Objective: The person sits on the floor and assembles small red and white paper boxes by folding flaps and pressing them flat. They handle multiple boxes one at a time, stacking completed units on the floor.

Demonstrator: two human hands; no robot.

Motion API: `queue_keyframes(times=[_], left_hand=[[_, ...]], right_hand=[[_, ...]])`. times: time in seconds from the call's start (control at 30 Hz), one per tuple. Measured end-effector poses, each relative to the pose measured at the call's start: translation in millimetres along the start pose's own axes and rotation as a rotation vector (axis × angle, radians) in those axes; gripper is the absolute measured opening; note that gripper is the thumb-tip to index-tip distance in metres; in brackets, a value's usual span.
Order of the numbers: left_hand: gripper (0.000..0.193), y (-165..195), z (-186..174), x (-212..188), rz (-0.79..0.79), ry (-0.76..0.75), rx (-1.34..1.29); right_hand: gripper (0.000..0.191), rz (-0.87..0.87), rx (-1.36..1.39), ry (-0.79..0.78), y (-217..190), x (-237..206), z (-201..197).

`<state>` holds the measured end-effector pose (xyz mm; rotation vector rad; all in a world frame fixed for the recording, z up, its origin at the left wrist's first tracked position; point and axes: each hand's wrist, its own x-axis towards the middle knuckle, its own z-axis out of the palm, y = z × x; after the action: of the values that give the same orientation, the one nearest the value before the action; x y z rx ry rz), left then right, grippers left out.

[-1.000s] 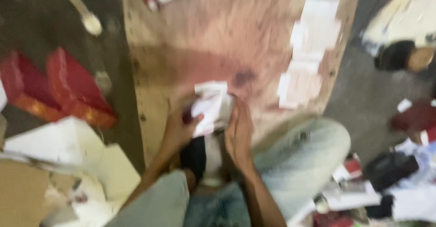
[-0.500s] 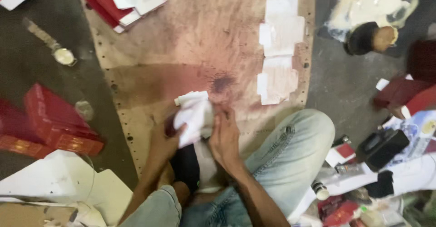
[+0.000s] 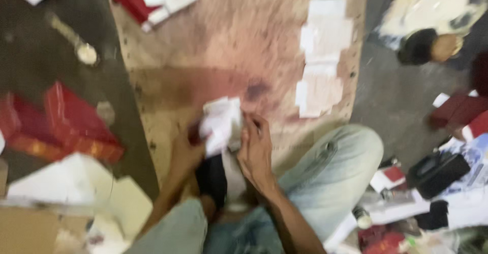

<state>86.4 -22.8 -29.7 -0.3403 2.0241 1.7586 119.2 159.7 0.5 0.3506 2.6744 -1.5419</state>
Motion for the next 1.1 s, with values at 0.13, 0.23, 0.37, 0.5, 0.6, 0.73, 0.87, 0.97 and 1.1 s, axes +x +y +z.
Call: queue_keyframes(times=[0.13, 0.23, 0.37, 0.5, 0.6, 0.73, 0.87, 0.97, 1.1], left_hand=[[0.035, -14.7, -5.1, -1.9, -0.407, 0.043, 0.115], [0.035, -26.0, -7.6, 7.9, -0.148, 0.134, 0.124], [0.045, -33.0, -1.9, -13.3, -0.026, 0.102, -0.045], [0.051, -18.5, -5.8, -0.9, -0.073, 0.022, -0.275], [0.045, -18.1, -9.2, 0.5, -0.234, 0.027, -0.438], [0.040, -18.7, -9.4, 4.0, -0.048, 0.155, -0.126], [0.047, -28.9, -6.5, 2.0, -0.388, 0.004, 0.358], [0.043, -30.5, -10.7, 8.8, -0.476, 0.029, 0.003], [0.046, -21.0, -6.9, 7.6, -0.387, 0.011, -0.266]], right_hand=[[0.031, 0.161, 0.229, -0.102, -4.2, 1.1, 0.5], [0.034, 0.033, -0.105, 0.059, -5.8, 1.5, 0.4], [0.029, 0.006, -0.197, -0.072, -6.0, -1.1, 1.3], [0.034, -0.107, -0.164, 0.020, -4.0, -4.4, 4.4], [0.032, -0.118, -0.172, -0.037, -0.8, -8.4, 6.2], [0.030, -0.101, -0.050, -0.005, 6.3, -7.4, 6.5], [0.023, -0.200, -0.273, -0.068, 9.0, -4.0, 4.2], [0.036, -0.009, -0.100, 0.010, 5.7, -2.3, 3.6], [0.032, 0.049, -0.143, -0.013, -0.7, -1.9, 2.8]])
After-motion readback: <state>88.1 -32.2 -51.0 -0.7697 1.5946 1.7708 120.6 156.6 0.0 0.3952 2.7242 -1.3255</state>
